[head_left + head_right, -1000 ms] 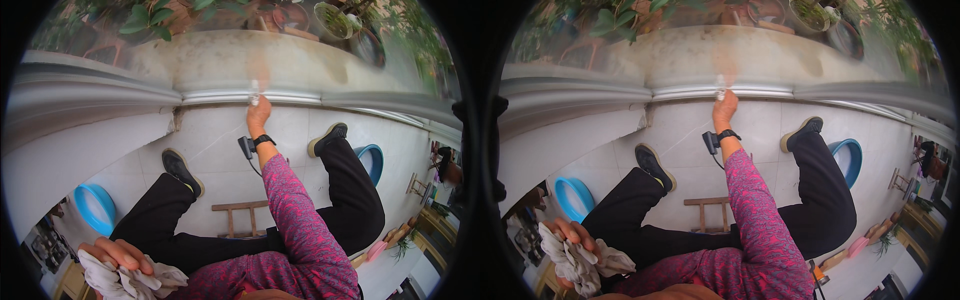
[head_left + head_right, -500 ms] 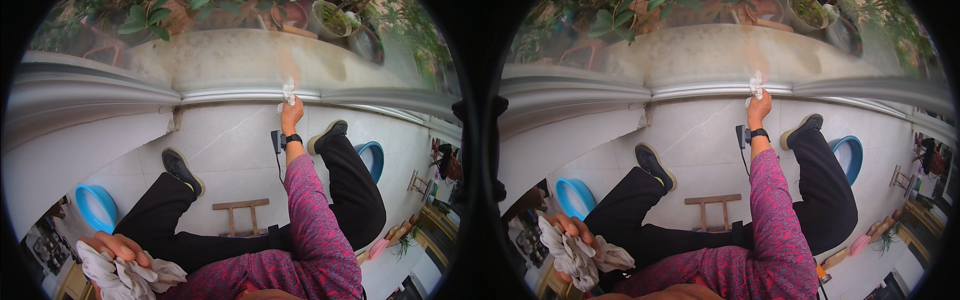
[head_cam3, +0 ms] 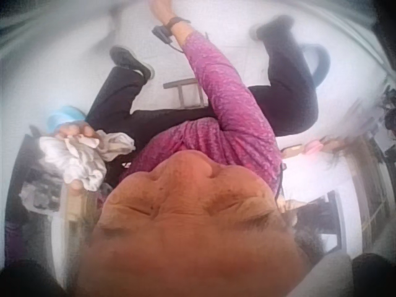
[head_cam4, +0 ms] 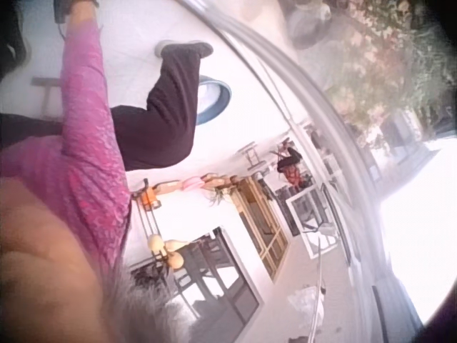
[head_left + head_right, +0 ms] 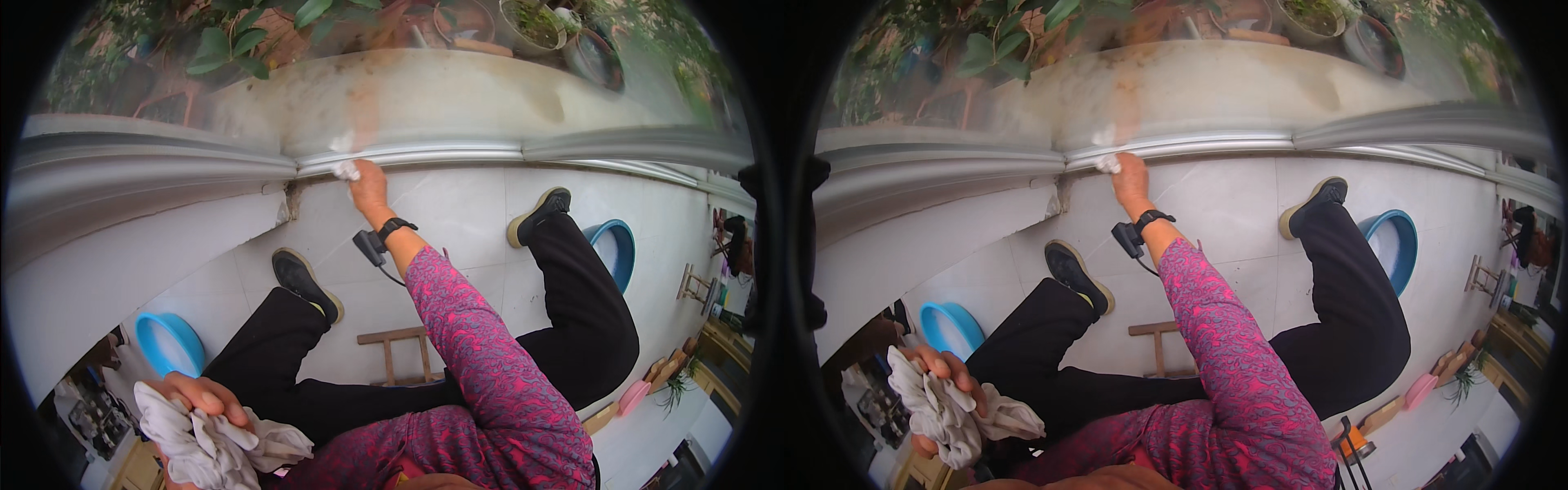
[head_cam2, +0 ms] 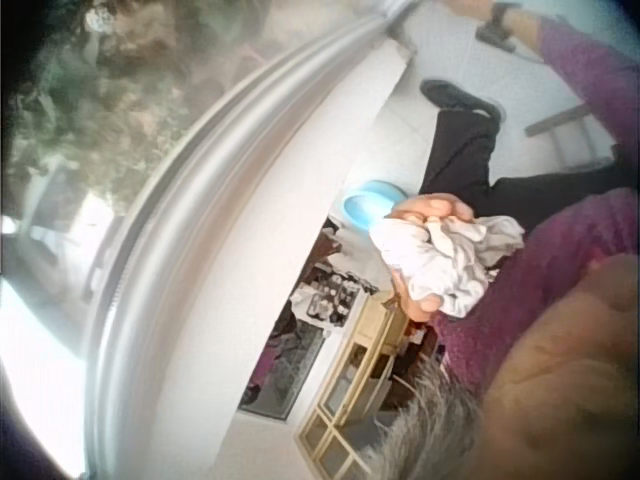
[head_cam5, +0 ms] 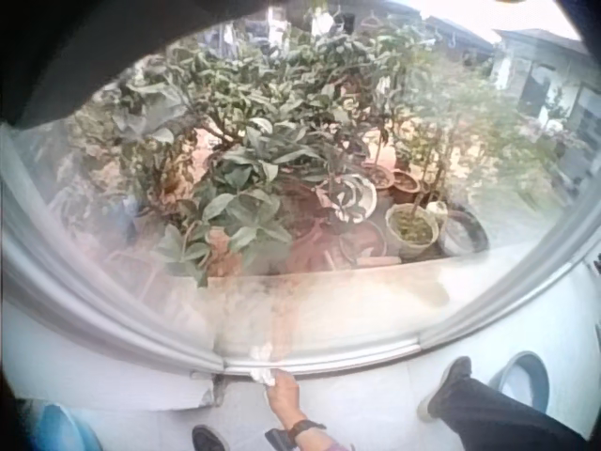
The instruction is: The person wipes a large glass window with a white cloth, moving from the upper panes down to the frame and sill. They repeatedly wipe different sections of the glass and the metal frame, occasionally adjusting the cloth in their hands.
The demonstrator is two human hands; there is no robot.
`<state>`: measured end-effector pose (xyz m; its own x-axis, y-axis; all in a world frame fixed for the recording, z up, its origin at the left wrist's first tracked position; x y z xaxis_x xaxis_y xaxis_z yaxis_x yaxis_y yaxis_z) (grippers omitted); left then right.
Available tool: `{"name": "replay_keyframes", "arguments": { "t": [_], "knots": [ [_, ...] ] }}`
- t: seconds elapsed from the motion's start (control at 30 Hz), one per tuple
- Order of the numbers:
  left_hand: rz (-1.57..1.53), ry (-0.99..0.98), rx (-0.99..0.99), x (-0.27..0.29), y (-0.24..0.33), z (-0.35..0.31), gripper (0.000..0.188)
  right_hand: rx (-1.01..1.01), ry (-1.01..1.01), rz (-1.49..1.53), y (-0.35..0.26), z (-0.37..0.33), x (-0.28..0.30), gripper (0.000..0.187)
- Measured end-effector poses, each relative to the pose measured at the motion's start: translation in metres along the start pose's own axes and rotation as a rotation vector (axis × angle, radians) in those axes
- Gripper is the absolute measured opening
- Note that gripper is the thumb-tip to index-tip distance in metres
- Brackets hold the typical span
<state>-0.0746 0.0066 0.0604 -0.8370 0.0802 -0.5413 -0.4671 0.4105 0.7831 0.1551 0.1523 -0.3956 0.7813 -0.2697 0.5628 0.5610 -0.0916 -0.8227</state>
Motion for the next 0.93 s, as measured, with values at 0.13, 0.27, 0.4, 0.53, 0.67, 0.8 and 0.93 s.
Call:
{"name": "replay_keyframes", "arguments": {
  "t": [0.13,0.27,0.4,0.53,0.67,0.8,0.93],
  "knots": [
    [0.025,0.066,-0.012,0.004,0.002,-0.007,0.093,-0.021,0.06,0.124,-0.003,-0.006,0.025,0.025],
    [-0.024,-0.102,-0.028,0.029,0.004,0.001,0.072,-0.102,0.321,-0.103,0.084,0.015,0.135,0.028],
    [-0.07,-0.002,0.055,0.034,0.002,-0.006,0.094,-0.228,0.555,-0.365,0.164,0.055,0.24,0.025],
    [-0.044,0.029,0.013,0.021,0.001,-0.002,0.086,-0.258,0.493,-0.473,0.199,0.078,0.261,0.014],
    [0.084,0.117,-0.086,0.005,0.003,0.005,0.044,-0.244,0.551,-0.507,0.189,0.073,0.229,0.008],
    [0.162,0.337,-0.15,-0.013,0.003,0.001,0.018,-0.195,0.542,-0.408,0.153,0.054,0.179,0.009],
    [0.205,0.38,-0.208,-0.014,0.007,-0.002,0.02,-0.108,0.467,-0.282,0.097,0.033,0.114,0.014]
  ]
}}
Point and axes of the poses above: each hand's wrist, its own z-axis towards the middle knuckle, its own x-axis out of the back of the hand, y = z × x, the point moved 2 cm from there along z, towards the middle knuckle
